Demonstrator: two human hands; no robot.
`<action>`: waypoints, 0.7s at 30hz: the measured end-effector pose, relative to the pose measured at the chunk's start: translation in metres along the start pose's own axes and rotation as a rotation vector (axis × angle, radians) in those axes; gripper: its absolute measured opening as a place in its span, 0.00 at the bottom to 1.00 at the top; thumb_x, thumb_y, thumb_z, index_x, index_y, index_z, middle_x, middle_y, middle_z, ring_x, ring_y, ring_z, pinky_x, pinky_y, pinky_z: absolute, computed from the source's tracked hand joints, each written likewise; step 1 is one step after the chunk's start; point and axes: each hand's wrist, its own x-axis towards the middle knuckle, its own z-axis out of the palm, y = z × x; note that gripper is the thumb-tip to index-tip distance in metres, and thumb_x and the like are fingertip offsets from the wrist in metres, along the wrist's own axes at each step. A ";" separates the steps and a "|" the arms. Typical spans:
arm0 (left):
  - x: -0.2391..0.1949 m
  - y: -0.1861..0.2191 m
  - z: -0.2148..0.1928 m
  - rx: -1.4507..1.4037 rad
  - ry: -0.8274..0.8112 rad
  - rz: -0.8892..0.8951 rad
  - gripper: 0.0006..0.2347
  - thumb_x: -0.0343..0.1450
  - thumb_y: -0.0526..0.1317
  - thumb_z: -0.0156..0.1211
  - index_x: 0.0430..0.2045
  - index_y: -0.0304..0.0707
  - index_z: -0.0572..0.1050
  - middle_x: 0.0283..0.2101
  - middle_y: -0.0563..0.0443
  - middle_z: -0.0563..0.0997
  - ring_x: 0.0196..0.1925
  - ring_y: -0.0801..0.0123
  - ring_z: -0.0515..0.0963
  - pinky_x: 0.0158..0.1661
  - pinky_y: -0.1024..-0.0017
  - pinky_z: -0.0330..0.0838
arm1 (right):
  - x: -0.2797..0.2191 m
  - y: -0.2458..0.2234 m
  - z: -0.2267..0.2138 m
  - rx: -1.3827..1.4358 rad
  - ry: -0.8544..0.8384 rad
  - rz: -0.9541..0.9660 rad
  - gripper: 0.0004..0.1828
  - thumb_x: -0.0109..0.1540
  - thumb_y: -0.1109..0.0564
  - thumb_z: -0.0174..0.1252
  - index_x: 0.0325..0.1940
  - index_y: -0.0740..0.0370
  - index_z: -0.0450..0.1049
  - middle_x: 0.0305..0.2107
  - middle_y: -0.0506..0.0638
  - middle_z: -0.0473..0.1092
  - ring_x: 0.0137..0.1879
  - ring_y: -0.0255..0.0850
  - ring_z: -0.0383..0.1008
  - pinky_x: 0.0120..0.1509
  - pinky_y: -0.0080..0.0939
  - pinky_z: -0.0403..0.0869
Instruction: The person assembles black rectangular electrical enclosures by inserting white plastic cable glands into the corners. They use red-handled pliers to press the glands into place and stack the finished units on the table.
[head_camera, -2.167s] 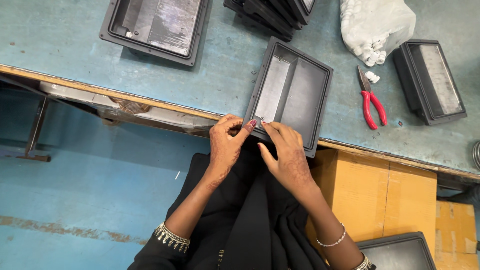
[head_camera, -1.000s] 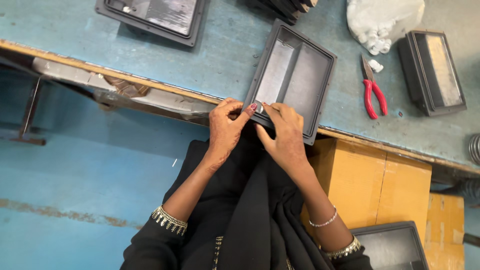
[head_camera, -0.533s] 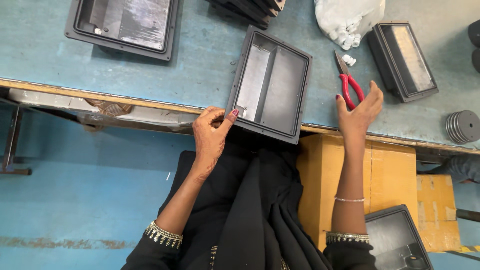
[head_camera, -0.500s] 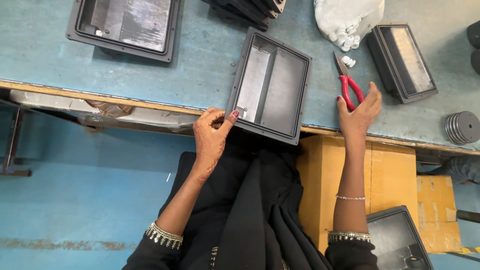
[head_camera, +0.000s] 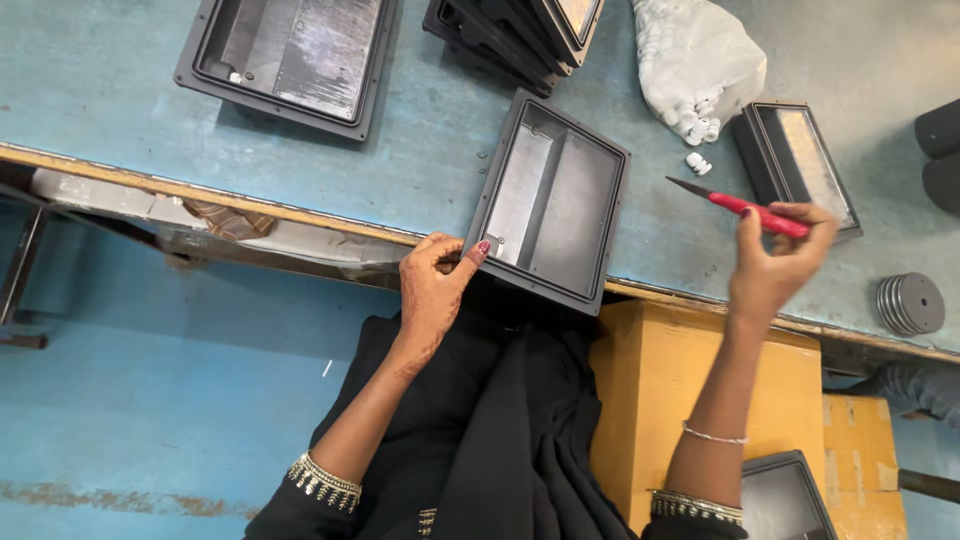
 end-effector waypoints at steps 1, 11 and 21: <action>0.000 0.000 0.000 0.006 -0.001 -0.010 0.14 0.68 0.41 0.71 0.26 0.22 0.78 0.27 0.51 0.72 0.24 0.76 0.69 0.27 0.75 0.63 | 0.003 -0.012 -0.003 0.024 -0.015 -0.022 0.20 0.69 0.71 0.64 0.58 0.66 0.61 0.51 0.52 0.64 0.54 0.36 0.68 0.67 0.36 0.73; 0.004 0.023 -0.009 0.018 0.022 0.035 0.17 0.69 0.42 0.68 0.48 0.30 0.77 0.46 0.48 0.76 0.43 0.71 0.81 0.42 0.74 0.79 | -0.009 -0.132 0.000 0.121 -0.229 -0.124 0.23 0.70 0.68 0.63 0.63 0.62 0.58 0.51 0.52 0.63 0.57 0.37 0.69 0.69 0.37 0.72; 0.024 0.103 -0.004 0.126 -0.540 0.581 0.16 0.68 0.38 0.72 0.50 0.41 0.80 0.55 0.50 0.79 0.56 0.62 0.82 0.55 0.68 0.78 | -0.007 -0.178 0.074 0.176 -0.667 -0.186 0.40 0.56 0.69 0.70 0.66 0.62 0.54 0.54 0.60 0.66 0.59 0.43 0.74 0.62 0.40 0.77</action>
